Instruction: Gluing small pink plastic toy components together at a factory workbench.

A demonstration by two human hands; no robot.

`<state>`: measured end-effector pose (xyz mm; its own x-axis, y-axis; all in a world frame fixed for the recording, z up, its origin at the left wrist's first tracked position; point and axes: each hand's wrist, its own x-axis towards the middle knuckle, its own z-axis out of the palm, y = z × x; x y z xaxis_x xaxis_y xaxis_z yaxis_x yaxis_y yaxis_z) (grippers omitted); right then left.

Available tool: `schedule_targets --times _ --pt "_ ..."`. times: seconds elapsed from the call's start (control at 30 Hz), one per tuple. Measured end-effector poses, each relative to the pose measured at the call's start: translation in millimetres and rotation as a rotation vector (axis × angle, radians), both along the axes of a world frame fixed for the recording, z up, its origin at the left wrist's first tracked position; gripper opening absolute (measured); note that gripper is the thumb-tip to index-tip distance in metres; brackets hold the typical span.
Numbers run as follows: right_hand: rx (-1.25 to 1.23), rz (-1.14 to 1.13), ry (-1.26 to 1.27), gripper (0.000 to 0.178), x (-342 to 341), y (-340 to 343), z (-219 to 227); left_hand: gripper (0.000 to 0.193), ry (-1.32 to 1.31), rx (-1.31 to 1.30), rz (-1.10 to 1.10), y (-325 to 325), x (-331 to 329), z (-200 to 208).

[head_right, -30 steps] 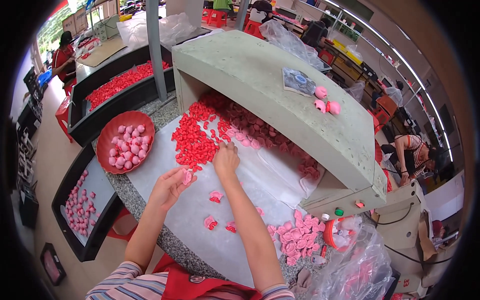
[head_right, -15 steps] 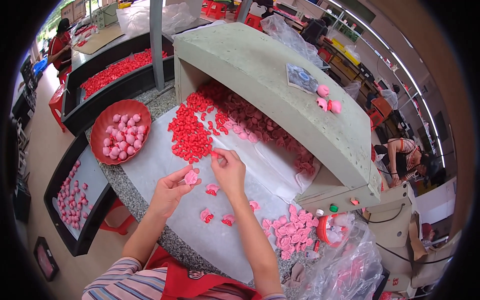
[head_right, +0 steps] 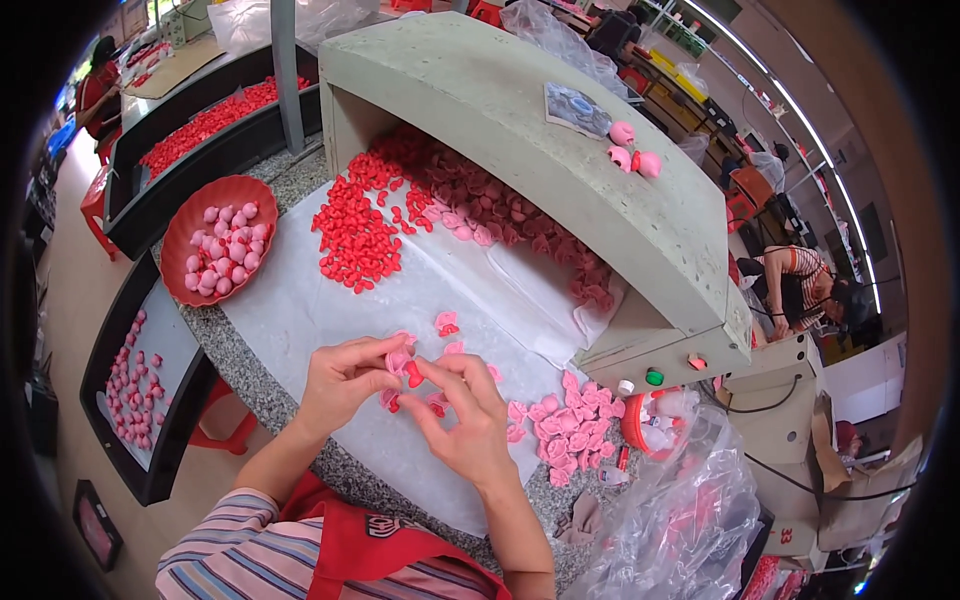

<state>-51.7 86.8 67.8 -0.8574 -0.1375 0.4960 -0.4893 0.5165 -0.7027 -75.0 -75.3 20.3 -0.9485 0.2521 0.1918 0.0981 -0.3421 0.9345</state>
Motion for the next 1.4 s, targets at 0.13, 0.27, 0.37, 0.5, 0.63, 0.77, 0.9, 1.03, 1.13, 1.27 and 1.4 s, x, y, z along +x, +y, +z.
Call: schedule_targets --times 0.13,0.27,0.37,0.5,0.63,0.77,0.9,1.03,1.13,1.27,1.4 --pt "-0.047 0.005 -0.056 0.029 5.5 -1.0 -3.3 0.03 -0.197 -0.03 -0.004 6.2 4.4 4.5" --pt "-0.029 -0.067 -0.145 0.026 8.5 -1.3 -9.1 0.025 -0.129 0.054 0.029 15.9 2.1 -8.8" --pt "-0.135 -0.071 -0.351 0.023 9.0 0.1 -8.3 0.022 -0.267 0.15 0.054 25.2 5.1 -11.7" --pt "-0.156 -0.155 -0.411 0.02 13.3 -5.3 -7.7 0.017 -0.312 0.107 0.108 32.5 9.2 -9.2" --pt "-0.605 0.109 -0.635 0.022 5.0 16.6 -23.2 0.011 -0.432 0.251 -0.001 38.1 7.4 -13.8" --pt "-0.5 -0.078 -0.633 0.022 22.3 4.9 -7.2 0.006 0.1 0.051 0.27 51.1 12.4 -14.0" --pt "-0.397 -0.138 -0.568 0.021 28.7 1.4 -0.6 0.008 -0.004 0.113 0.078 41.0 10.4 -4.1" --pt "-0.402 -0.095 -0.651 0.026 22.7 14.9 -15.9 0.007 -0.352 0.226 -0.179 40.2 7.2 -8.1" --pt "-0.04 -0.228 -0.292 0.028 20.4 8.5 -20.1 0.006 -0.334 0.229 -0.171 45.0 12.5 -12.3" --pt "-0.003 -0.265 -0.35 0.027 19.8 11.7 -21.7 0.006 -0.312 0.229 -0.176 45.3 12.9 -18.2" --pt "-0.077 -0.229 -0.244 0.023 18.5 11.7 -31.5 0.005 -0.229 0.208 -0.116 50.6 16.4 -21.8"
